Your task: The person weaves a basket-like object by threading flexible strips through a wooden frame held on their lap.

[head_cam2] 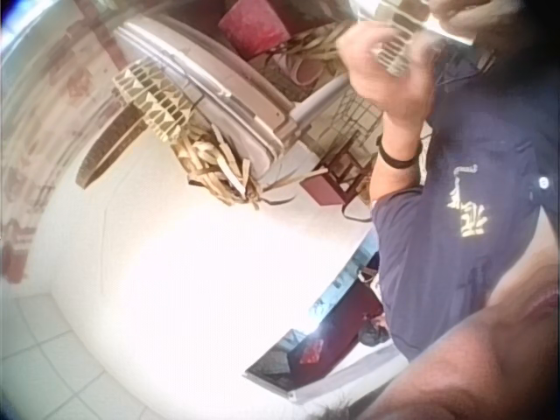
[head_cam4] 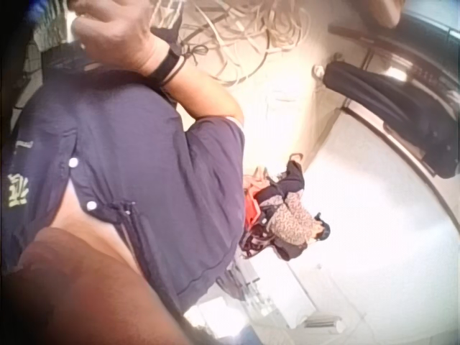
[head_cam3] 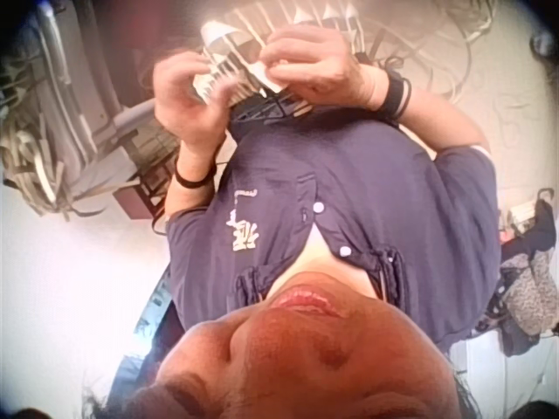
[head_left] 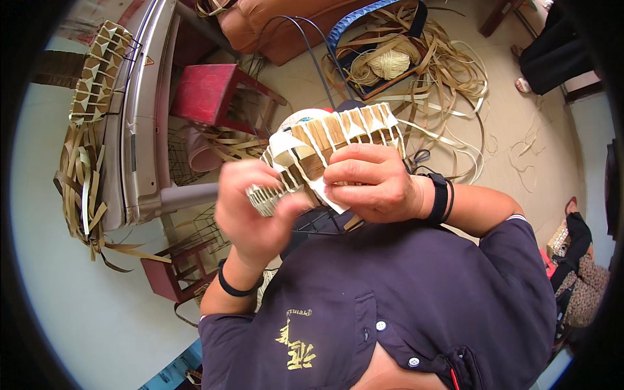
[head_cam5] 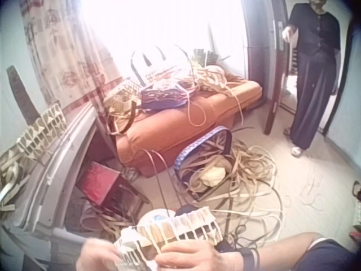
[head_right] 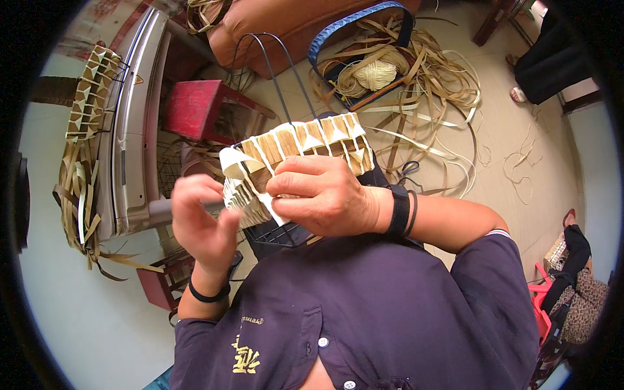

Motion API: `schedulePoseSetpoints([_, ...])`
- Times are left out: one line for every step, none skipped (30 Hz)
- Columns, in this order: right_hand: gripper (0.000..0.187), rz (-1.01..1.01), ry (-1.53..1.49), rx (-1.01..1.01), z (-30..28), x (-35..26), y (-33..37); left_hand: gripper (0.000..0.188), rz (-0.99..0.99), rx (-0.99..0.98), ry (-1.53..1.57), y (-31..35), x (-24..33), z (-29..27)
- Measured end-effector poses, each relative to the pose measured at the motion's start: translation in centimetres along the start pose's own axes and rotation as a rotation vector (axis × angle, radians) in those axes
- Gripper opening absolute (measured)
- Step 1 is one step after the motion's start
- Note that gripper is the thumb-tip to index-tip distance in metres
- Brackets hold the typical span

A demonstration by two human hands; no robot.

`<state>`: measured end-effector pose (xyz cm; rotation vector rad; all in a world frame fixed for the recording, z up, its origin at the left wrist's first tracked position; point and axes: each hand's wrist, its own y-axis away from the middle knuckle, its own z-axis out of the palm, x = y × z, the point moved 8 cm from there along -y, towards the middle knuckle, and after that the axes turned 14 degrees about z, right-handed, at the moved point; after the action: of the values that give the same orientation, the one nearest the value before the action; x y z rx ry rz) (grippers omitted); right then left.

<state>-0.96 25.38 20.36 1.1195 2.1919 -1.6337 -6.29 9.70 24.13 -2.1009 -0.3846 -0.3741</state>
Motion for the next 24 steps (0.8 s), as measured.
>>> schedulePoseSetpoints([0.009, -0.014, 0.031, 0.011, -0.2, -0.1, 0.1, 0.039, -0.193, 0.012, -0.025, 0.9, -1.9, -0.3])
schedulePoseSetpoints([0.010, -0.042, 0.063, -0.022, 0.0, -0.3, 0.4, 0.037, -0.347, 0.008, 0.059, 1.4, -2.8, 0.1])
schedulePoseSetpoints([0.010, -0.044, 0.059, -0.020, 0.0, -0.4, 0.4, 0.036, -0.499, 0.005, 0.144, 2.0, -3.5, 0.6])
schedulePoseSetpoints([0.010, -0.098, 0.069, -0.040, 0.2, -0.8, 0.5, 0.032, -0.483, 0.006, 0.161, 2.1, -3.4, 0.9])
schedulePoseSetpoints([0.009, -0.148, 0.085, -0.058, 0.3, -1.2, 0.7, 0.032, -0.483, 0.003, 0.162, 2.0, -3.6, 0.7])
schedulePoseSetpoints([0.006, -0.178, 0.095, -0.073, 0.3, -1.4, 0.8, 0.032, -0.285, -0.078, 0.021, 0.8, -2.6, 0.5])
schedulePoseSetpoints([0.006, -0.176, 0.096, -0.071, 0.2, -1.5, 0.8, 0.031, -0.085, -0.158, -0.119, -0.1, -1.4, 0.7])
schedulePoseSetpoints([0.009, -0.189, 0.090, -0.092, 0.3, -1.7, 0.9, 0.029, -0.052, -0.134, -0.101, -1.0, -1.1, 0.7])
schedulePoseSetpoints([0.013, -0.203, 0.083, -0.112, 0.4, -1.9, 1.0, 0.029, -0.052, -0.135, -0.101, -1.7, -1.1, 0.8])
schedulePoseSetpoints([0.014, -0.210, 0.078, -0.132, 0.4, -2.1, 1.1, 0.029, -0.062, -0.119, -0.119, -2.3, -1.1, 0.7])
schedulePoseSetpoints([0.014, -0.211, 0.080, -0.129, 0.1, -2.2, 1.2, 0.030, -0.069, -0.103, -0.137, -2.8, -1.1, 0.7])
schedulePoseSetpoints([0.014, -0.207, 0.071, -0.152, -0.1, -2.3, 1.3, 0.032, -0.043, -0.141, -0.195, -3.0, -1.1, 0.6])
schedulePoseSetpoints([0.013, -0.202, 0.062, -0.176, -0.2, -2.4, 1.5, 0.032, -0.039, -0.142, -0.194, -2.7, -0.9, 0.6])
schedulePoseSetpoints([0.014, -0.204, 0.057, -0.179, -0.3, -2.6, 1.8, 0.033, -0.182, -0.179, -0.104, -1.2, -1.7, 1.0])
schedulePoseSetpoints([0.014, -0.200, 0.060, -0.174, -0.4, -2.6, 1.9, 0.034, -0.324, -0.216, -0.013, 0.2, -2.5, 1.5])
schedulePoseSetpoints([0.015, -0.202, 0.047, -0.206, -0.4, -2.7, 2.0, 0.033, -0.261, -0.217, -0.057, 0.3, -2.2, 1.5])
schedulePoseSetpoints([0.015, -0.207, 0.030, -0.240, -0.3, -2.9, 2.1, 0.033, -0.261, -0.219, -0.058, 0.2, -2.2, 1.5])
schedulePoseSetpoints([0.017, -0.208, 0.026, -0.244, -0.4, -3.0, 2.0, 0.034, -0.095, -0.272, -0.159, -0.6, -1.0, 1.7])
schedulePoseSetpoints([0.017, -0.207, 0.025, -0.243, -0.6, -3.2, 1.9, 0.035, 0.073, -0.325, -0.258, -1.2, 0.2, 2.0])
schedulePoseSetpoints([0.018, -0.193, -0.005, -0.269, -0.7, -3.4, 1.9, 0.039, 0.102, -0.358, -0.246, -1.7, 0.6, 2.3])
schedulePoseSetpoints([0.019, -0.179, -0.034, -0.295, -0.7, -3.5, 1.9, 0.039, 0.103, -0.361, -0.246, -1.9, 0.5, 2.3])
schedulePoseSetpoints([0.019, -0.182, -0.069, -0.273, -0.6, -3.7, 1.9, 0.037, 0.099, -0.384, -0.240, -2.0, 0.2, 2.4])
schedulePoseSetpoints([0.019, -0.181, -0.067, -0.270, -0.7, -3.9, 1.9, 0.036, 0.096, -0.405, -0.232, -2.1, 0.0, 2.5])
schedulePoseSetpoints([0.018, -0.158, -0.120, -0.323, -0.6, -4.0, 2.0, 0.036, 0.099, -0.406, -0.230, -2.3, -0.2, 2.8])
